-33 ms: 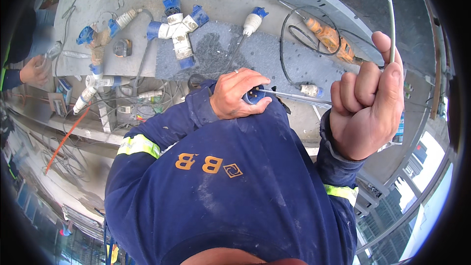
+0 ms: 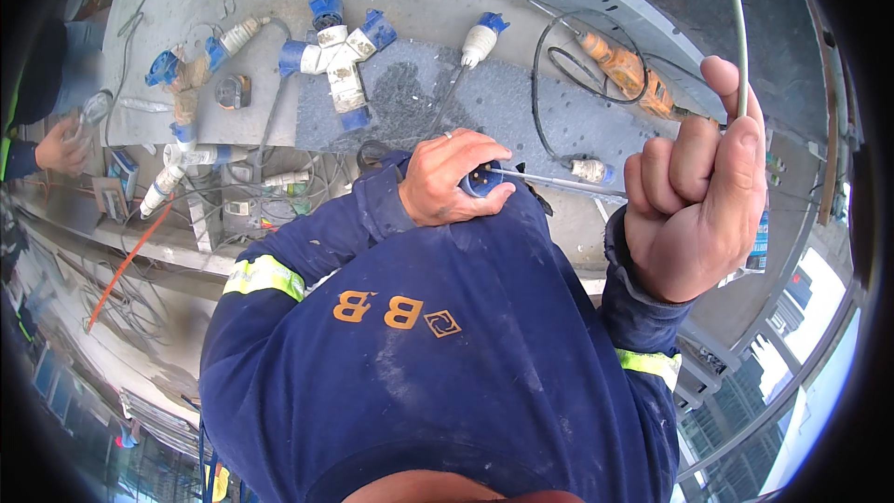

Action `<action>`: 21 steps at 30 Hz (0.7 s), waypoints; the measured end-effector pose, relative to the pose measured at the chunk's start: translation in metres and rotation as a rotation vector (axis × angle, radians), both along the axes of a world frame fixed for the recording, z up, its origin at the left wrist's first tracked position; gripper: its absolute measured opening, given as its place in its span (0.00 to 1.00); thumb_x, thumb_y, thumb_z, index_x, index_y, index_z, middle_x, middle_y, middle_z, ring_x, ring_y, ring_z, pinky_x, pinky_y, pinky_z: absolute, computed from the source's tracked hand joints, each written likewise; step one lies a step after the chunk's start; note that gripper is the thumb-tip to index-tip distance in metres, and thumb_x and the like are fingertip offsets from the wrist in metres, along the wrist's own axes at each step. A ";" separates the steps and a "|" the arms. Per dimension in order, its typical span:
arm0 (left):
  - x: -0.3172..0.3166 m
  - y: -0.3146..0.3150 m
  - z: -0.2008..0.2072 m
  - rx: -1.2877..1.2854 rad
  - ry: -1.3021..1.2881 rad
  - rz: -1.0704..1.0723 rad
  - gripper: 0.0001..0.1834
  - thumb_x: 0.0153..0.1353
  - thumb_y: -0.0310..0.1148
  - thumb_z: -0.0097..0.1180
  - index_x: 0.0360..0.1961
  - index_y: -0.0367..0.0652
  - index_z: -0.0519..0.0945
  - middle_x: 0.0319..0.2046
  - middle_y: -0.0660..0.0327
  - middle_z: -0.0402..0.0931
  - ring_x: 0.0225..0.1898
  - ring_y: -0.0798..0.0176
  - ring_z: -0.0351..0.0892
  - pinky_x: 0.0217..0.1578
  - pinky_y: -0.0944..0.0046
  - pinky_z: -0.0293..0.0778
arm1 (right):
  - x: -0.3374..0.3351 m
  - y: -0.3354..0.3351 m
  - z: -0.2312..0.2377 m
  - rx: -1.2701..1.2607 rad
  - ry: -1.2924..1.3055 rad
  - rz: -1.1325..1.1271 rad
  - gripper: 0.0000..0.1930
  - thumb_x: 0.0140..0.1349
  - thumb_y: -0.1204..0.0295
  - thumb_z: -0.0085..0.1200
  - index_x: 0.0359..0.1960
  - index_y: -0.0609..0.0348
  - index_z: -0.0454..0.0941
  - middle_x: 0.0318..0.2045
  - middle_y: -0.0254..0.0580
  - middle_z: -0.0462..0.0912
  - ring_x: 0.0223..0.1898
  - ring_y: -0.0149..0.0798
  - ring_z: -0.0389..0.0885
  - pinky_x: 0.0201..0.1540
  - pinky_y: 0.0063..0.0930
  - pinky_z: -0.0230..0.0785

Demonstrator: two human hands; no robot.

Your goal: The person handles blue and white electrical connectors, repeatedly picking them up, rotating them, and inserting a thin metal rod into the connector openings. The person places connectors on a metal workbench and continues to manipulate them with both hands.

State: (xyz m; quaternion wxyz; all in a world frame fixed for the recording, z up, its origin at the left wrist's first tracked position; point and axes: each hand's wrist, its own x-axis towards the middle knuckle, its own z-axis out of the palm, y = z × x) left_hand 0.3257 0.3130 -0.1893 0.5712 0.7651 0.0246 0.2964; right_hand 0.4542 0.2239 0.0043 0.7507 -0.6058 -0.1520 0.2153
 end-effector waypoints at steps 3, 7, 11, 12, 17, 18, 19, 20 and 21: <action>-0.002 -0.001 -0.004 -0.050 0.019 -0.010 0.21 0.41 0.31 0.74 0.38 0.39 0.82 0.33 0.56 0.83 0.32 0.56 0.84 0.31 0.63 0.79 | 0.006 0.001 -0.002 -0.080 -0.047 0.067 0.24 0.78 0.62 0.34 0.62 0.74 0.63 0.15 0.23 0.52 0.12 0.19 0.44 0.14 0.20 0.39; 0.003 0.000 -0.007 -0.055 -0.031 -0.080 0.20 0.42 0.30 0.73 0.38 0.39 0.82 0.32 0.55 0.82 0.31 0.55 0.84 0.32 0.62 0.79 | 0.007 0.006 -0.006 -0.089 -0.105 0.237 0.25 0.78 0.60 0.37 0.60 0.77 0.63 0.13 0.22 0.51 0.12 0.19 0.44 0.15 0.21 0.38; 0.003 0.003 -0.007 -0.084 -0.010 -0.072 0.18 0.43 0.28 0.72 0.37 0.38 0.81 0.32 0.55 0.82 0.32 0.55 0.84 0.33 0.62 0.79 | 0.026 0.003 -0.017 -0.036 -0.179 0.343 0.24 0.77 0.58 0.38 0.56 0.74 0.67 0.14 0.21 0.51 0.12 0.19 0.44 0.16 0.22 0.39; 0.005 0.004 -0.009 -0.094 -0.031 -0.066 0.18 0.43 0.28 0.72 0.37 0.38 0.81 0.32 0.55 0.82 0.31 0.55 0.84 0.33 0.62 0.79 | 0.034 -0.001 -0.017 -0.059 -0.280 0.372 0.24 0.77 0.57 0.39 0.55 0.72 0.68 0.17 0.24 0.55 0.15 0.20 0.48 0.18 0.21 0.42; 0.013 0.007 -0.007 -0.087 -0.046 -0.061 0.16 0.46 0.27 0.70 0.37 0.37 0.81 0.32 0.54 0.81 0.30 0.55 0.83 0.32 0.62 0.79 | 0.047 -0.007 -0.008 -0.302 -0.882 0.314 0.21 0.74 0.54 0.42 0.49 0.61 0.75 0.34 0.37 0.72 0.32 0.29 0.67 0.32 0.22 0.59; 0.012 0.007 -0.008 -0.088 -0.031 -0.055 0.16 0.46 0.27 0.70 0.38 0.37 0.81 0.33 0.54 0.81 0.30 0.56 0.83 0.32 0.62 0.79 | 0.044 -0.007 -0.005 -0.366 -0.977 0.269 0.20 0.74 0.54 0.43 0.48 0.58 0.77 0.38 0.40 0.75 0.36 0.32 0.70 0.35 0.23 0.63; 0.012 0.007 -0.008 -0.089 -0.017 -0.049 0.16 0.46 0.27 0.70 0.38 0.37 0.81 0.33 0.54 0.81 0.30 0.56 0.83 0.32 0.62 0.79 | 0.037 -0.006 -0.006 -0.361 -1.008 0.240 0.20 0.73 0.54 0.43 0.48 0.58 0.77 0.38 0.39 0.76 0.35 0.32 0.70 0.35 0.24 0.64; 0.013 0.008 -0.005 -0.067 -0.019 -0.032 0.17 0.46 0.28 0.71 0.39 0.37 0.80 0.33 0.54 0.81 0.30 0.56 0.83 0.32 0.62 0.79 | 0.034 -0.007 -0.007 -0.380 -1.062 0.215 0.19 0.73 0.56 0.43 0.50 0.58 0.77 0.38 0.39 0.76 0.35 0.31 0.70 0.34 0.24 0.64; 0.014 0.009 0.000 -0.045 -0.021 -0.015 0.18 0.46 0.28 0.71 0.40 0.37 0.80 0.33 0.53 0.81 0.30 0.56 0.83 0.31 0.62 0.79 | 0.031 -0.007 -0.006 -0.399 -1.118 0.185 0.19 0.73 0.57 0.43 0.51 0.57 0.77 0.37 0.39 0.77 0.34 0.31 0.70 0.34 0.23 0.64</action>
